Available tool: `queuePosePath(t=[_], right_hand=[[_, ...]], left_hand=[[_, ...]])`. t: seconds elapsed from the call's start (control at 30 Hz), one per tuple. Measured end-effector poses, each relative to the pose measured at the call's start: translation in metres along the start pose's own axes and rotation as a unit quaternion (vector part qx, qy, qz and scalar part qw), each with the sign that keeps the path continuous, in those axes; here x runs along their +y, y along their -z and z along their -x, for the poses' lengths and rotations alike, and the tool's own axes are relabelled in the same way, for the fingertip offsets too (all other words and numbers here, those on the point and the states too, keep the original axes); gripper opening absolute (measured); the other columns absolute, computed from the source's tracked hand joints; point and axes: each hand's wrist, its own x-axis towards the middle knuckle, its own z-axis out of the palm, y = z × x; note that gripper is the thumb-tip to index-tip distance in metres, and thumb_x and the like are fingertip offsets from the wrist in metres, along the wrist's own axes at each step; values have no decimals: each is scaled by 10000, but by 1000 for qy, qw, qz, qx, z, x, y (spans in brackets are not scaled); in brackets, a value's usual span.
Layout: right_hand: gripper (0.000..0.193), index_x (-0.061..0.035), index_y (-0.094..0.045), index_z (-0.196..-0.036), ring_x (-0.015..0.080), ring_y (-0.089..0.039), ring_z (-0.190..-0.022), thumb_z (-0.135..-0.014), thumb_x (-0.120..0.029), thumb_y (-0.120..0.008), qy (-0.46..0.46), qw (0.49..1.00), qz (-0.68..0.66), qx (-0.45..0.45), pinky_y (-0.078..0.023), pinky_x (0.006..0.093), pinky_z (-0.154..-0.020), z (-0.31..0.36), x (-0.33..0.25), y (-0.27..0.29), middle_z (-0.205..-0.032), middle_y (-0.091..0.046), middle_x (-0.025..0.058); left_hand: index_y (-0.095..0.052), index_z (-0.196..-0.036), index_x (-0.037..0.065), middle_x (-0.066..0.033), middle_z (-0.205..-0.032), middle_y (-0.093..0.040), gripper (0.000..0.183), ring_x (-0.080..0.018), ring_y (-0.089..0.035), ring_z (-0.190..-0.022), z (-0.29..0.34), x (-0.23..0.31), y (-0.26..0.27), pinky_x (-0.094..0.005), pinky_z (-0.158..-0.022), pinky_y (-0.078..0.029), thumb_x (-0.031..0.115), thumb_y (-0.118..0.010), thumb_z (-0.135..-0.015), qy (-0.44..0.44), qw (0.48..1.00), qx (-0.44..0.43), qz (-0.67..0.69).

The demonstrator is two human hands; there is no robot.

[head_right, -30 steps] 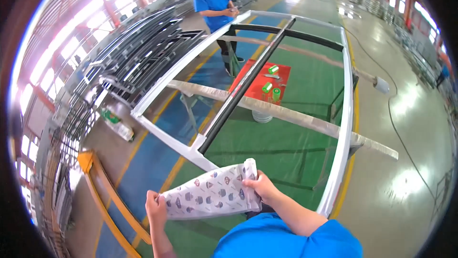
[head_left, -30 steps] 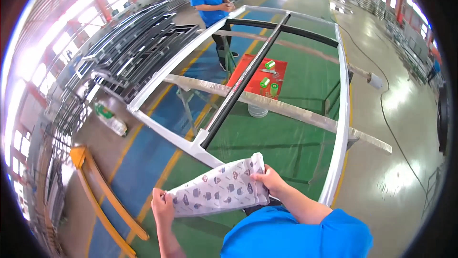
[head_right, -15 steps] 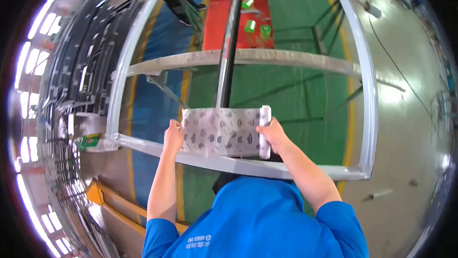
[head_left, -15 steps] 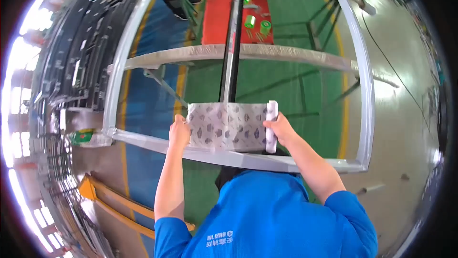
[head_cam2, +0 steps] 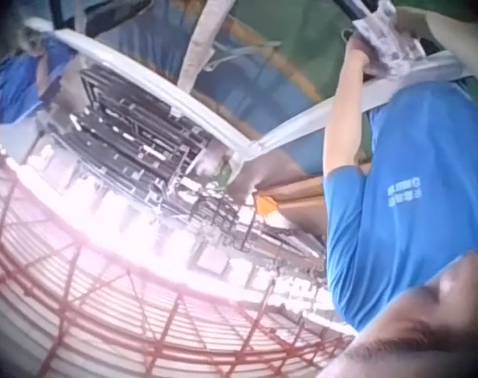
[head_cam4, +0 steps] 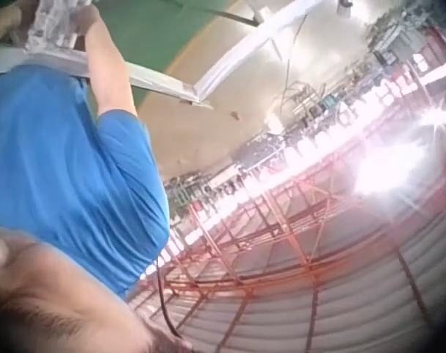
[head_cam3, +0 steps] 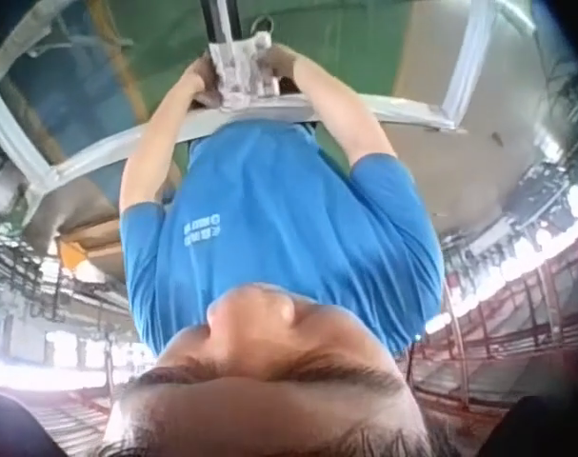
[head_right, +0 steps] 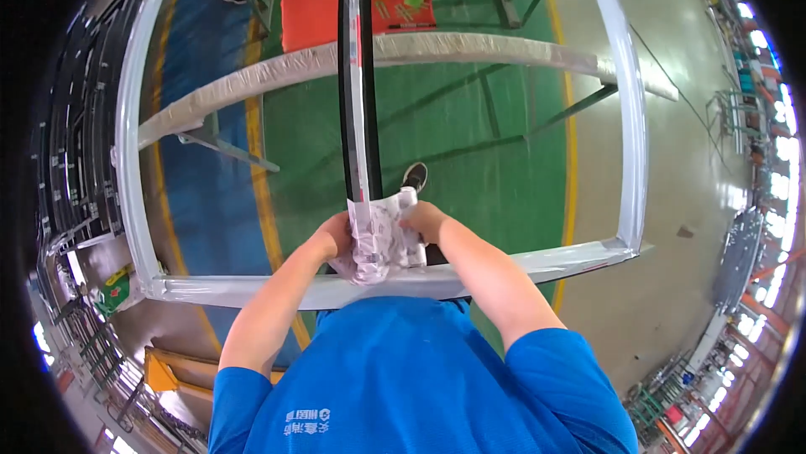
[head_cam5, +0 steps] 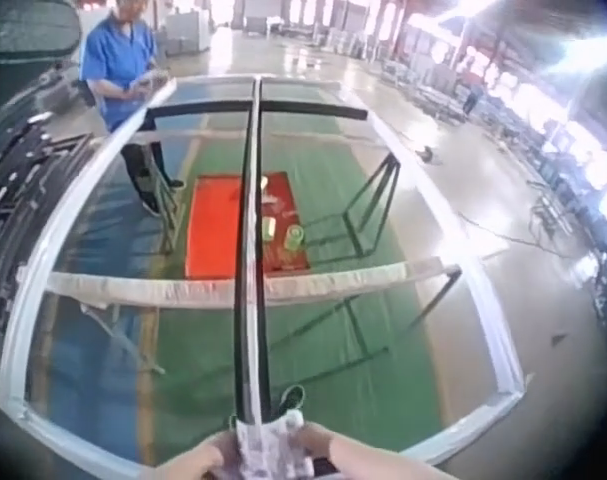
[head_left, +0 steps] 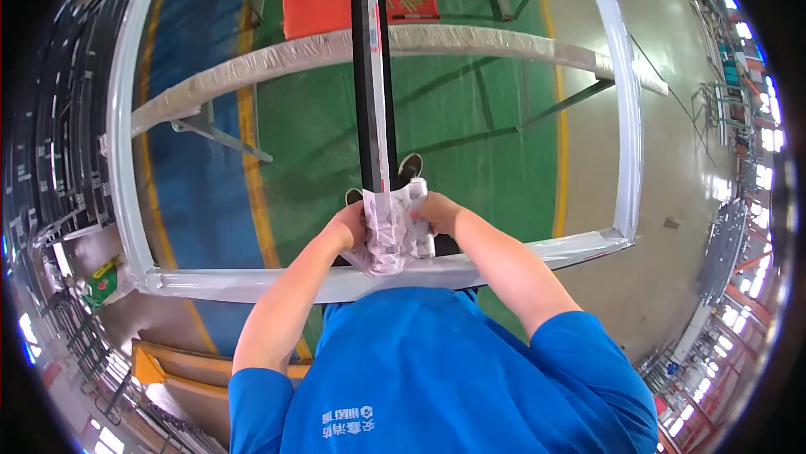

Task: Wrapping a large metal rectangular frame with protective material.

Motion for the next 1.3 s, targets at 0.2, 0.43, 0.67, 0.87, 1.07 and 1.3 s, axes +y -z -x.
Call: queuePosePath(t=[0.2, 0.43, 0.67, 0.87, 1.07, 1.3], right_hand=[[437, -47, -659, -1160, 266, -683, -949, -782, -221, -792, 103, 992, 42, -59, -562, 399, -790, -10, 1, -60, -1104, -685, 144], [306, -88, -640, -1130, 222, -643, -915, -899, -285, -679, 136, 964, -135, -187, -528, 375, -806, 12, -38, -60, -1017, -676, 80], [126, -135, -610, -926, 157, -586, -797, -972, -246, -572, 67, 897, -343, -270, -510, 330, -743, -1, -36, -92, -865, -609, 16], [97, -123, -617, -957, 119, -579, -797, -931, -214, -640, 87, 918, -302, -241, -500, 285, -721, 17, -42, -79, -853, -609, -5], [352, 4, -596, -1121, 261, -672, -951, -932, -292, -616, 124, 965, 10, 230, -514, 398, -850, 93, -62, -46, -1004, -686, 175], [1064, 34, -70, -1507, 432, -298, -1392, -737, -190, -770, 336, 910, 128, 205, -334, 441, -1139, 158, -58, -115, -1478, -252, 300]], left_hand=[[-600, -1205, 37, -179, -1086, -703, 383, -319, -671, -1031, 29, 12, 8, -375, -882, -518, 47, -619, -823, 75, 986, -114, 97], [-522, -1265, 17, -210, -1095, -678, 439, -379, -647, -1024, 26, 1, -22, -423, -911, -510, 52, -614, -838, 70, 996, -48, 37], [-304, -1441, -3, -332, -1441, -356, 657, -476, -396, -1320, 30, 0, -33, -477, -1082, -362, 201, -603, -893, 112, 993, 37, 23], [-394, -1384, -21, -250, -1219, -622, 596, -374, -597, -1152, 33, 26, -9, -409, -995, -454, 238, -640, -908, 201, 941, 45, 268], [-544, -1229, -16, -214, -1165, -660, 463, -306, -629, -1121, 28, 11, -16, -387, -980, -470, 207, -695, -853, 172, 949, 12, 265], [-580, -1200, -13, -171, -1105, -682, 469, -277, -670, -1014, 26, 5, 2, -407, -838, -542, 159, -738, -794, 143, 955, -5, 260]])
